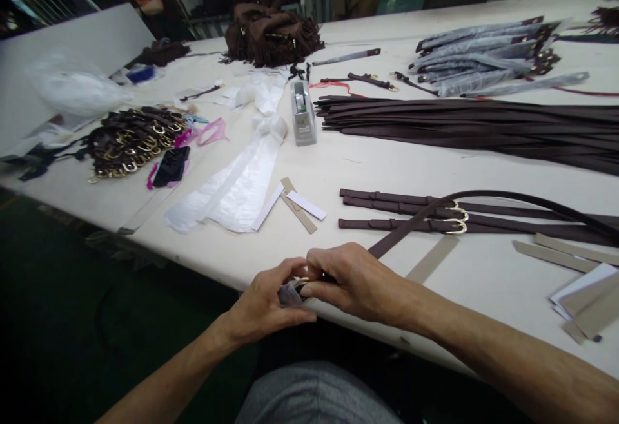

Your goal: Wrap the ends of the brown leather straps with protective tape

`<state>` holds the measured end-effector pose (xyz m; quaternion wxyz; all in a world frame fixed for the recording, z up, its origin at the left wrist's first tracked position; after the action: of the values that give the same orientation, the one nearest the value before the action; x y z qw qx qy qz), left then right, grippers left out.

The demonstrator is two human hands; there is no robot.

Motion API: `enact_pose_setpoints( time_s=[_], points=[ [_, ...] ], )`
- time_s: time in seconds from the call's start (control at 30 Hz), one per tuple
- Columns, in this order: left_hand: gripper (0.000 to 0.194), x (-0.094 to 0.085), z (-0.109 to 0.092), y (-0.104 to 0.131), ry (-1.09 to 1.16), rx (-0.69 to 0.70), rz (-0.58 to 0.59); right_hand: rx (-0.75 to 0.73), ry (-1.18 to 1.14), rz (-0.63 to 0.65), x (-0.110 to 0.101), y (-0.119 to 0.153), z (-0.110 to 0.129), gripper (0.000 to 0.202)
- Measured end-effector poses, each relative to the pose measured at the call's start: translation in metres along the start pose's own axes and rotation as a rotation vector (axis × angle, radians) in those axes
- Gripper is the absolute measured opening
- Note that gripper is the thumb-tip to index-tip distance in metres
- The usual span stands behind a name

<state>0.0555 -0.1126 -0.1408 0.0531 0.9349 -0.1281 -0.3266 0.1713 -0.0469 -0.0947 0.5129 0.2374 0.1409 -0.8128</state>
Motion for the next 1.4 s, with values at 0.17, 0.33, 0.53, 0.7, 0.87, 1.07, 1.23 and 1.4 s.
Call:
enact_pose_setpoints(
  time_s=[0.17,0.33,0.53,0.7,0.87,1.07,1.23,1.4],
  points=[
    [0.03,0.021,0.016,0.003,0.375,-0.221,0.309,-0.245,0.243,0.11,0.016,-0.001,0.016,0.02],
    [0.028,0.024,0.008,0.004,0.493,-0.171,0.354,-0.326,0.38,0.181,0.021,0.002,0.022,0.015],
    [0.032,0.014,0.008,0.002,0.31,-0.194,0.352,-0.102,0.276,0.248,-0.011,-0.004,0.009,0.026],
    [0.031,0.01,-0.005,-0.001,0.172,0.037,0.335,-0.142,0.251,0.351,0.0,-0.012,0.019,0.019],
    [0.026,-0.001,0.011,0.007,0.17,-0.16,0.255,-0.067,0.389,0.232,-0.011,-0.011,0.018,0.023],
    [0.039,-0.005,0.0,0.002,0.125,-0.109,0.14,-0.077,0.29,0.248,0.006,-0.015,0.017,0.02],
    [0.052,0.005,0.002,-0.001,0.22,-0.162,0.222,-0.082,0.312,0.22,0.02,-0.015,0.014,0.017],
    [0.044,0.009,0.001,-0.001,0.325,-0.145,0.294,-0.197,0.344,0.303,0.017,-0.013,0.022,0.008]
  ],
)
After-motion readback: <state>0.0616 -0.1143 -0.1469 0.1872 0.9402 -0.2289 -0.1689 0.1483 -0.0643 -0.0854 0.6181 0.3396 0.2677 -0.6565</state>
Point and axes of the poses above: each hand's wrist, its own y-axis away from the middle knuckle, its own x-axis out of the palm, z = x × y, the point moved 6 cm from there along -y, towards the middle knuckle, and after that the axes turned 9 degrees about -y, right-handed, at the moved point
